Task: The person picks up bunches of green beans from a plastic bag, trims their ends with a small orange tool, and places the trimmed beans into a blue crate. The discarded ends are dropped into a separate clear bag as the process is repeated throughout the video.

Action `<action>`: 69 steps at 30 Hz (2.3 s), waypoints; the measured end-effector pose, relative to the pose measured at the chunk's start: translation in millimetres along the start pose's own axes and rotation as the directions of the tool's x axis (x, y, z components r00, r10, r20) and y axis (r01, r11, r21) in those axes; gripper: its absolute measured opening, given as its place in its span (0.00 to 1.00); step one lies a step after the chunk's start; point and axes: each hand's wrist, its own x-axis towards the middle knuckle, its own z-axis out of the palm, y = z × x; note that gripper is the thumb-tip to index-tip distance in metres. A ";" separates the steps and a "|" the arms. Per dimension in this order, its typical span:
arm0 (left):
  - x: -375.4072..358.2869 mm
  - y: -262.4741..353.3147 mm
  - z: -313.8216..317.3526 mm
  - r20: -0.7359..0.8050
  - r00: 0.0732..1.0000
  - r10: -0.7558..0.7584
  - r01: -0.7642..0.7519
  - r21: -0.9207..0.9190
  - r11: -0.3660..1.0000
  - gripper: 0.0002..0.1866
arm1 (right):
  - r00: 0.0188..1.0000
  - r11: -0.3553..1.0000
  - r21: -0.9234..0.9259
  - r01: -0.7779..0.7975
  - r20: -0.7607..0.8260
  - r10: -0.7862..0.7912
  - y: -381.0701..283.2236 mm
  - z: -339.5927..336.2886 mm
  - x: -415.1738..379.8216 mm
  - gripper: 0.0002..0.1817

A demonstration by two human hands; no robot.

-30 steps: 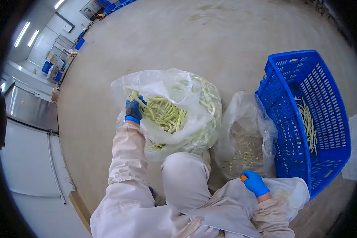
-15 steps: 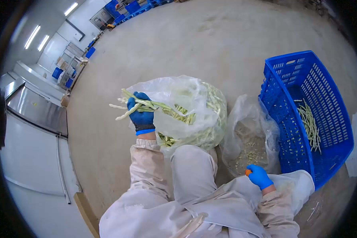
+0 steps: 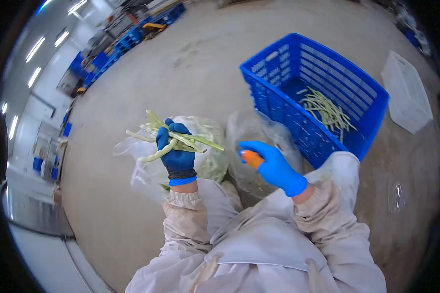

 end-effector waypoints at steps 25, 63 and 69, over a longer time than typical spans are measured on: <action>-20.5 -28.3 -19.5 -0.178 0.981 -0.075 0.044 -0.173 0.984 0.10 | 0.928 0.987 0.128 0.102 -0.368 -0.048 0.0 -41.7 -17.5 0.10; -31.5 -71.4 -15.7 -0.283 0.959 0.014 0.084 0.330 0.940 0.10 | 1.000 0.891 -0.454 -0.017 0.012 0.025 -23.1 -5.8 -21.8 0.13; -30.5 -82.1 -18.8 -0.278 0.935 0.221 -0.079 0.444 0.893 0.12 | 0.986 0.946 -0.278 -0.165 -0.016 0.167 0.9 21.1 -26.5 0.14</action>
